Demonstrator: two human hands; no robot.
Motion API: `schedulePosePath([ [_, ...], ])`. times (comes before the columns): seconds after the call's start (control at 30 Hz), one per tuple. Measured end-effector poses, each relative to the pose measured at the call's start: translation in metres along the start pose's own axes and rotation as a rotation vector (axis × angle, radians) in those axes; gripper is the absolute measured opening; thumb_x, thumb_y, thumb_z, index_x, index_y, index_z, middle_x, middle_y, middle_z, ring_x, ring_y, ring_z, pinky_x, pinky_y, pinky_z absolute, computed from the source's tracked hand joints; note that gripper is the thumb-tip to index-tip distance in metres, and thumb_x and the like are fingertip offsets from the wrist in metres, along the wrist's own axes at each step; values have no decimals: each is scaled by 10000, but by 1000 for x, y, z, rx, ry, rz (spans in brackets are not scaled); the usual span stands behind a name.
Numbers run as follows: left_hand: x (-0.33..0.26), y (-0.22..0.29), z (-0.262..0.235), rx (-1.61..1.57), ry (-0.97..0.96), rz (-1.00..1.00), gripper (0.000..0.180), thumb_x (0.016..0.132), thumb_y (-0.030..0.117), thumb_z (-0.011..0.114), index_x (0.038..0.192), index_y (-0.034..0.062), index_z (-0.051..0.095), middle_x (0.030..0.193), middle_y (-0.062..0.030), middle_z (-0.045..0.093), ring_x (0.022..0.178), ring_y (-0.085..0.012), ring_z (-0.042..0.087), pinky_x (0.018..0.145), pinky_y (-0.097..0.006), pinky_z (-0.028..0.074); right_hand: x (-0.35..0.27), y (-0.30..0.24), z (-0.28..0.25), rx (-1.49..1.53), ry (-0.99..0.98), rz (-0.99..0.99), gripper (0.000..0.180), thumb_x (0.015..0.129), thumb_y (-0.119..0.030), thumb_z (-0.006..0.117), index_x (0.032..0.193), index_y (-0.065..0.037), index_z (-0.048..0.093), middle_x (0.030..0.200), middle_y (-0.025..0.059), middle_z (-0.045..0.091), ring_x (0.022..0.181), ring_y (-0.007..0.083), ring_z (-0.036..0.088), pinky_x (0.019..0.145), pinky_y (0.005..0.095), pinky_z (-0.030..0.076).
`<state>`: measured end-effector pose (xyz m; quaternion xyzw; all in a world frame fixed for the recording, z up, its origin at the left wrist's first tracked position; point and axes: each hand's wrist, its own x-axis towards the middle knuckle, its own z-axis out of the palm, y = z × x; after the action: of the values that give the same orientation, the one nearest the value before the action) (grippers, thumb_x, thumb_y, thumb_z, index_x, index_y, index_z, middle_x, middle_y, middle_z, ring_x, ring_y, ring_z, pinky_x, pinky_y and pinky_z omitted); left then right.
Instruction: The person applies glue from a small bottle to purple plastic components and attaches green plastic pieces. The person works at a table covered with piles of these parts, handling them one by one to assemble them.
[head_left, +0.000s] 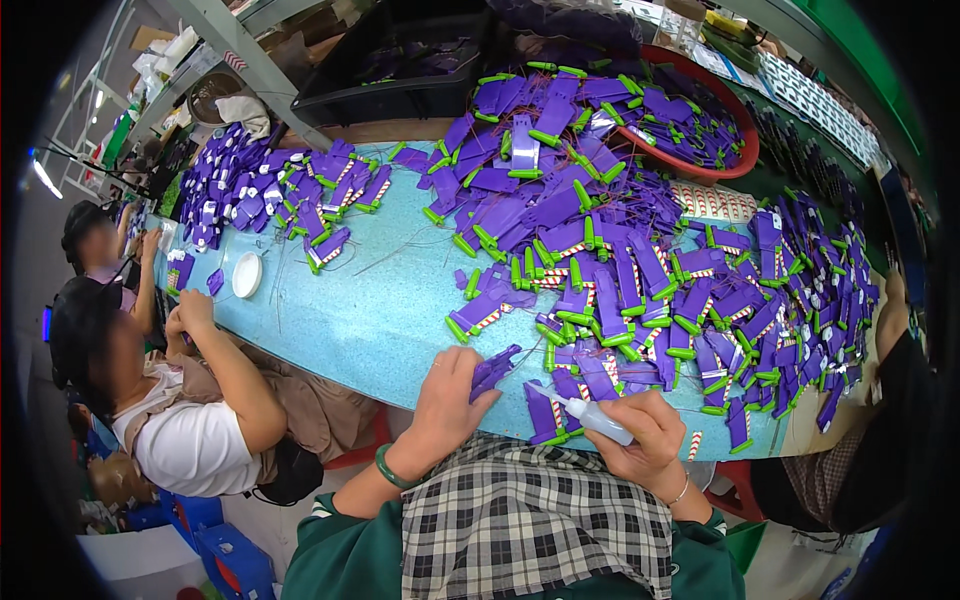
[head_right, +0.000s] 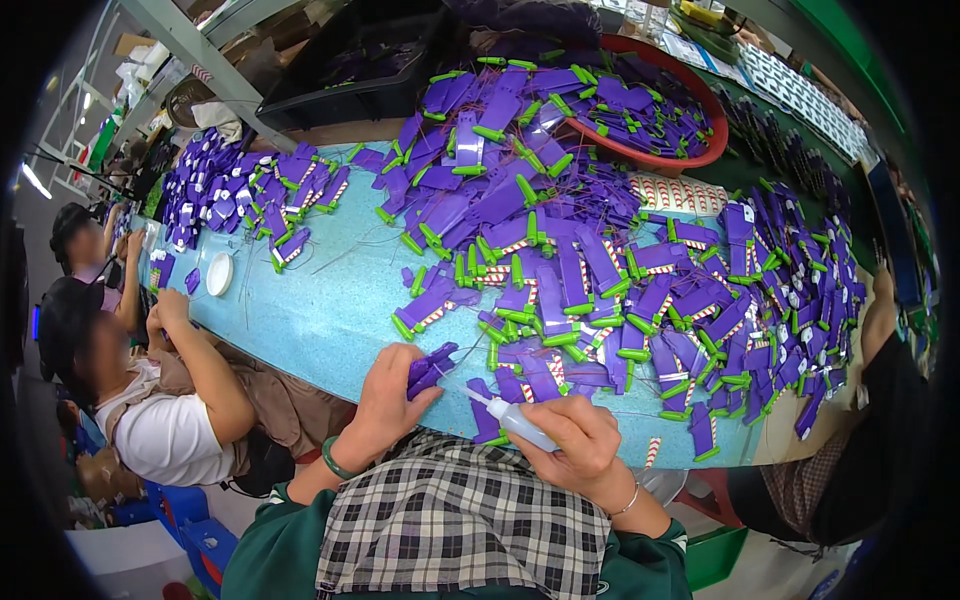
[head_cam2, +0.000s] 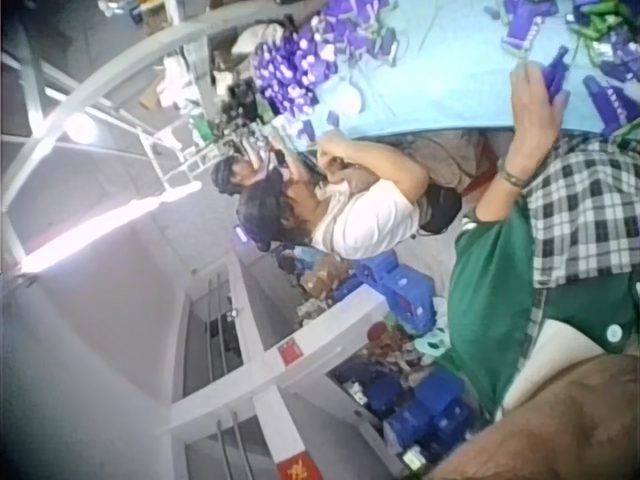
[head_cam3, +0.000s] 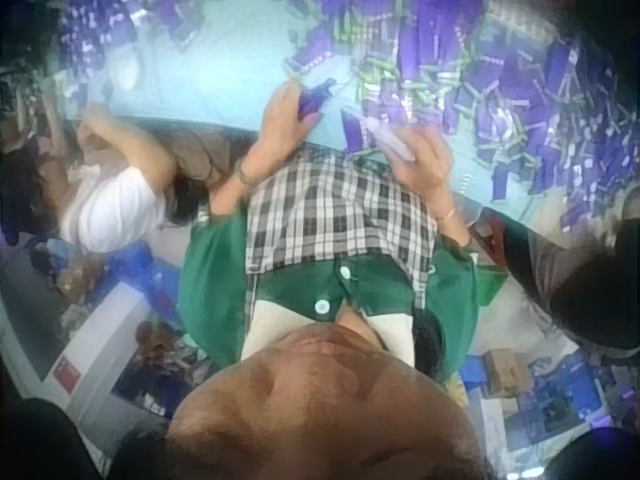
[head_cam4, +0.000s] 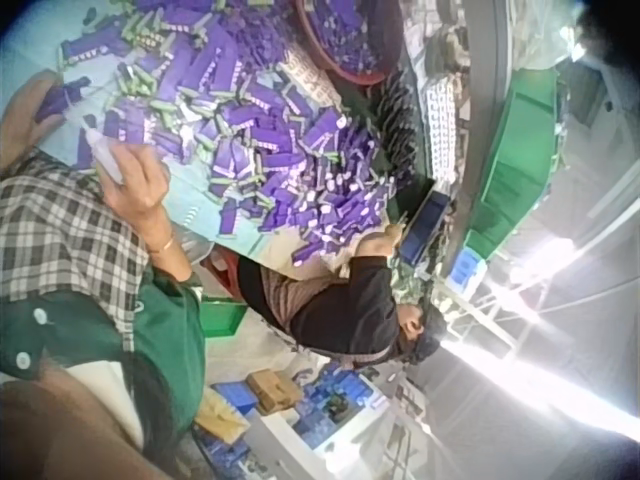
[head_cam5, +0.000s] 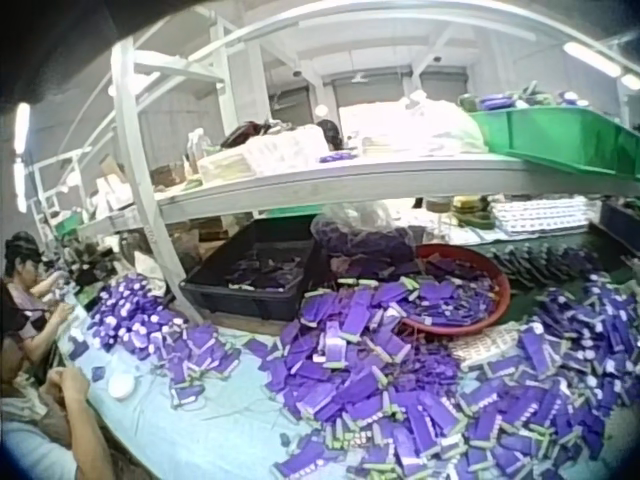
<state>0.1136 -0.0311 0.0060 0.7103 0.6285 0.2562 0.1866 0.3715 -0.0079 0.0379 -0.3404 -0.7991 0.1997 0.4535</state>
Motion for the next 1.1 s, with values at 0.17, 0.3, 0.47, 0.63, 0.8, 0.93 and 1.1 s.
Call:
schedulePosePath([
  [0.17, -8, -5, -2, -150, 66, -130, 350, 770, 58, 730, 1032, -3, 505, 904, -158, 601, 772, -326, 617, 655, -377, 489, 6, 1, 9, 20, -13, -46, 401, 607, -70, 851, 967, -47, 675, 772, 54, 637, 592, 164, 606, 471, 253, 446],
  [0.3, 0, -1, -3, -1101, -21, -453, 288, 864, 56, 657, 1098, 3, 498, 1006, -143, 635, 802, -244, 668, 661, -320, 538, 7, -3, 12, -1, -35, -8, 413, 603, -66, 845, 976, -44, 669, 810, 91, 624, 642, 198, 613, 528, 284, 479],
  [0.47, 14, 0, 14, -1665, -198, -603, 412, 907, 71, 604, 1268, 31, 411, 1035, -114, 624, 883, -211, 661, 746, -350, 576, 16, -8, 12, -109, 2, 24, 423, 613, -39, 837, 996, -35, 657, 806, 101, 620, 651, 210, 605, 540, 292, 478],
  [0.63, 24, 15, 9, -1571, -206, -526, 377, 915, 51, 573, 1254, 29, 410, 1032, -136, 627, 898, -227, 667, 750, -364, 581, 24, -6, 15, -204, 50, -33, 418, 622, -49, 834, 1000, -26, 657, 769, 80, 628, 590, 179, 601, 465, 268, 452],
  [0.8, 23, 10, 12, -1425, -203, -436, 319, 925, 69, 570, 1197, 16, 413, 1026, -108, 619, 884, -189, 658, 785, -325, 546, 27, -7, 18, -214, 5, 5, 415, 627, -24, 822, 1004, -20, 650, 788, 95, 623, 621, 200, 601, 502, 287, 465],
  [0.93, 19, 5, 15, -1419, -203, -458, 441, 907, 27, 566, 1301, 23, 368, 1033, -128, 636, 874, -218, 672, 745, -325, 563, 30, -10, 20, -210, -15, 13, 421, 626, -20, 821, 1008, -15, 645, 790, 100, 622, 622, 205, 599, 506, 292, 465],
  [1.1, 18, 6, 13, -1413, -189, -468, 402, 914, 33, 560, 1268, 19, 371, 1031, -126, 634, 885, -217, 670, 747, -330, 558, 31, -11, 22, -212, -22, 21, 418, 626, -19, 820, 1005, -15, 643, 791, 101, 623, 621, 206, 597, 505, 293, 465],
])
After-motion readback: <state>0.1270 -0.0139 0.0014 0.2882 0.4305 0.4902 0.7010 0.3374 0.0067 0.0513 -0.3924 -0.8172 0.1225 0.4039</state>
